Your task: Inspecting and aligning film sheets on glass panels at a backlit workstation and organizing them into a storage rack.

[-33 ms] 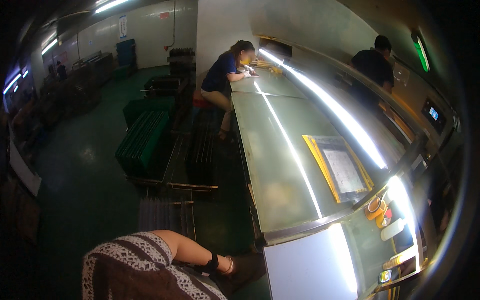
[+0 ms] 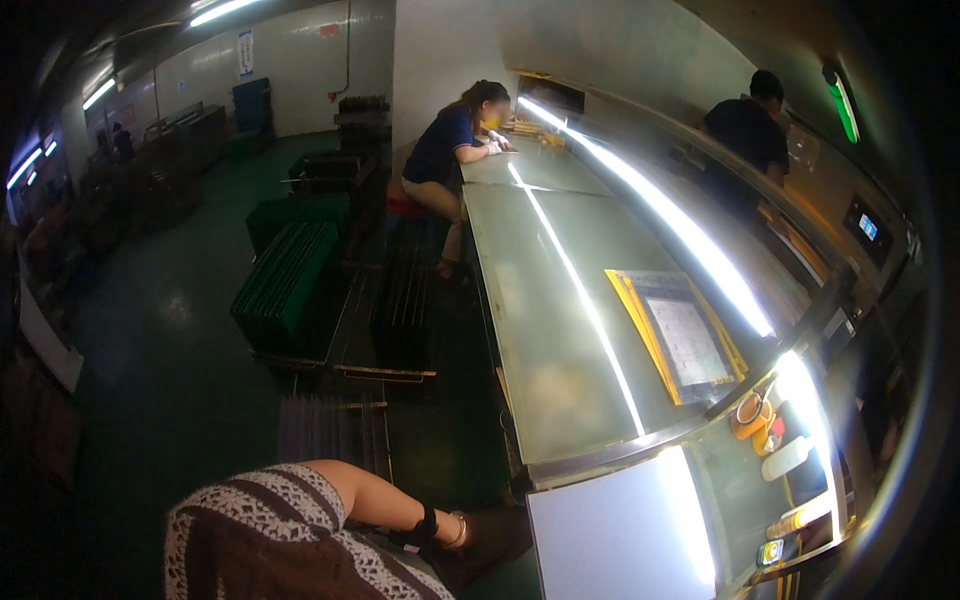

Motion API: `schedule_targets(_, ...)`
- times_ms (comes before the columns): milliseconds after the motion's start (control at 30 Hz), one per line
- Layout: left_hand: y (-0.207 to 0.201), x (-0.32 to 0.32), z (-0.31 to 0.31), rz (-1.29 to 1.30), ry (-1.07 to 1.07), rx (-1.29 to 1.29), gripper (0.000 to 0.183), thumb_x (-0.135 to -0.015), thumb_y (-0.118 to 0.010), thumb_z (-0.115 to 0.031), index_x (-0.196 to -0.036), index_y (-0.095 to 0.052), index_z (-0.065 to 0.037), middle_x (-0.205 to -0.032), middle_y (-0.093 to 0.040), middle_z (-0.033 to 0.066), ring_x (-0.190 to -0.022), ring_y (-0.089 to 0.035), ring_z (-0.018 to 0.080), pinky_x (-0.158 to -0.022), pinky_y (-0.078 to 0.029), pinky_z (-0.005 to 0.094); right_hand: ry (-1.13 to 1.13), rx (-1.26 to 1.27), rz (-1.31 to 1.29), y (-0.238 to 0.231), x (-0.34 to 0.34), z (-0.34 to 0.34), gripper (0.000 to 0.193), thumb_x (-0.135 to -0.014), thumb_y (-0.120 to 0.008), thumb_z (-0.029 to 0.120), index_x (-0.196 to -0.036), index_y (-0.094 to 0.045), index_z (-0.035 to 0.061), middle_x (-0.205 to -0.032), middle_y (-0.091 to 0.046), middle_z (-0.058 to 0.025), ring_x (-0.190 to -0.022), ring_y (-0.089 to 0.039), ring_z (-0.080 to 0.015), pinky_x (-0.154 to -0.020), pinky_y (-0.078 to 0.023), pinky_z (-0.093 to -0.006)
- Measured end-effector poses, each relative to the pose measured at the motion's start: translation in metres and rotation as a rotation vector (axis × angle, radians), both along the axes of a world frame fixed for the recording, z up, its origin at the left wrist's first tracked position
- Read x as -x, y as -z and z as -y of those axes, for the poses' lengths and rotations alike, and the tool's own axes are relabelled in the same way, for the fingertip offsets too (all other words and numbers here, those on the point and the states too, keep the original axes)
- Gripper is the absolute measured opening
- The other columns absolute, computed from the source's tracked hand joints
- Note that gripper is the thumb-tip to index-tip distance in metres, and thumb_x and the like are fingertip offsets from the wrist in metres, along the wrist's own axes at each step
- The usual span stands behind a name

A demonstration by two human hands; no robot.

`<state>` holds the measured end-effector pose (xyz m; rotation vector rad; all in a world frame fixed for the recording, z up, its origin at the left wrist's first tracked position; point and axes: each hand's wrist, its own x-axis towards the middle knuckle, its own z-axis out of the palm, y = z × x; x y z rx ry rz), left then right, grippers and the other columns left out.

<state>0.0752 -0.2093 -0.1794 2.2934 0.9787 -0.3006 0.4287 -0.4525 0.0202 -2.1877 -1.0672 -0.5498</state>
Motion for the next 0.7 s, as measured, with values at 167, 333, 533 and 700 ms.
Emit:
schedule_targets(167,-0.009,0.008,0.004,-0.101,0.030,0.040,0.031,-0.065,-0.070,-0.027,-0.090,-0.066,-0.009,-0.093,-0.064,0.0055,-0.086,-0.060,0.0170,-0.078,-0.049,0.0301,-0.044,-0.012,0.046,0.001,-0.001,-0.001,0.024,-0.086,-0.051,0.020,-0.076,-0.062,0.0013,-0.078,-0.061,-0.0163,-0.072,-0.056,-0.0352,-0.065,-0.046,-0.0428)
schedule_targets(333,-0.018,0.015,0.004,-0.201,0.063,0.076,0.034,-0.068,-0.068,-0.031,-0.094,-0.066,-0.009,-0.096,-0.064,0.0060,-0.089,-0.061,0.0180,-0.079,-0.049,0.0326,-0.010,-0.010,0.038,0.003,-0.003,-0.001,0.022,-0.085,-0.052,0.019,-0.076,-0.062,0.0019,-0.079,-0.061,-0.0163,-0.073,-0.057,-0.0350,-0.065,-0.046,-0.0425)
schedule_targets(533,-0.028,0.024,0.007,-0.321,0.088,0.111,0.038,-0.071,-0.066,-0.035,-0.099,-0.067,-0.009,-0.100,-0.065,0.0065,-0.092,-0.062,0.0193,-0.080,-0.050,0.0356,-0.013,0.005,0.034,0.008,-0.007,-0.001,0.021,-0.084,-0.053,0.018,-0.076,-0.063,0.0023,-0.079,-0.062,-0.0156,-0.073,-0.058,-0.0341,-0.066,-0.046,-0.0425)
schedule_targets(700,-0.028,0.017,0.005,-0.346,0.158,0.115,0.041,-0.073,-0.065,-0.039,-0.101,-0.067,-0.010,-0.103,-0.066,0.0076,-0.094,-0.063,0.0213,-0.081,-0.051,0.0382,-0.109,-0.205,0.228,0.153,-0.146,0.071,0.021,-0.084,-0.053,0.019,-0.076,-0.063,0.0024,-0.080,-0.063,-0.0156,-0.074,-0.058,-0.0341,-0.066,-0.047,-0.0424)
